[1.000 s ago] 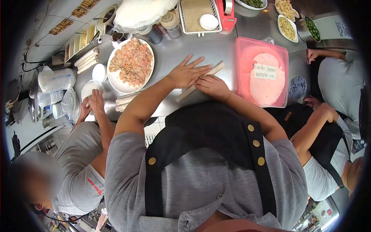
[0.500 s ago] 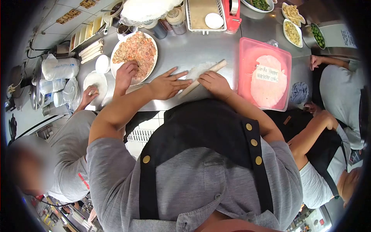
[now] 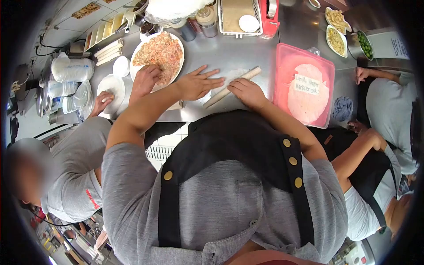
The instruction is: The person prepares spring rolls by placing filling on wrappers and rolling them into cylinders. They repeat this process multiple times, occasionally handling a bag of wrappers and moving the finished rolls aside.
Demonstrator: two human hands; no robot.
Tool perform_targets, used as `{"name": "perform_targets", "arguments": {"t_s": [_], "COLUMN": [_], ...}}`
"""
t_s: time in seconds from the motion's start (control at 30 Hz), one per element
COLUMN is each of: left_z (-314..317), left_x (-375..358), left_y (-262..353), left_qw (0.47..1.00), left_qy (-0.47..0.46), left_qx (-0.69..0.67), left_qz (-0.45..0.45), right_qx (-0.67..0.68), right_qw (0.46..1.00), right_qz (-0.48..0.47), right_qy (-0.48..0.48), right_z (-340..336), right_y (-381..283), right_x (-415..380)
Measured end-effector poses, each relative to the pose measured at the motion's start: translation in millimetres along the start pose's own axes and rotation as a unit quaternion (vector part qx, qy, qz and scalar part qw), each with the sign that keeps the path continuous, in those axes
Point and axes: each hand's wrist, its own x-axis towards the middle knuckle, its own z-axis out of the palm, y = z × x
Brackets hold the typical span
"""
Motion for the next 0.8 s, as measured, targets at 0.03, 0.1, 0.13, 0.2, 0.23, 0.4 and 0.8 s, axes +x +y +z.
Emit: {"name": "perform_targets", "arguments": {"t_s": [0.03,0.1,0.13,0.2,0.23,0.4,0.8], "left_z": [0,-5,-9,-20,-21,-18,-15], "left_x": [-12,-30,-34,-30,-27,10,20], "left_y": [7,18,18,3,-1,-18,-11], "left_qw": [1.000,0.999,0.997,0.996,0.992,1.000,0.997], "left_qy": [-0.012,-0.037,-0.060,-0.059,-0.064,-0.014,-0.014], "left_qx": [-0.014,-0.026,-0.036,-0.017,-0.007,0.025,0.013], "left_qz": [0.015,0.022,0.030,0.070,0.110,0.005,0.078], "right_qx": [0.006,0.011,0.012,0.004,0.011,0.004,0.038], "right_qw": [1.000,1.000,1.000,1.000,1.000,1.000,0.999], "right_qz": [-0.002,-0.003,-0.004,-0.008,-0.003,-0.005,0.010], "right_qy": [0.004,0.009,0.014,0.022,0.010,0.012,0.004], "right_z": [0,2,3,1,1,-1,-3], "right_y": [1,0,-1,2,0,-1,-4], "right_x": [0,-2,-3,-1,-1,-1,0]}}
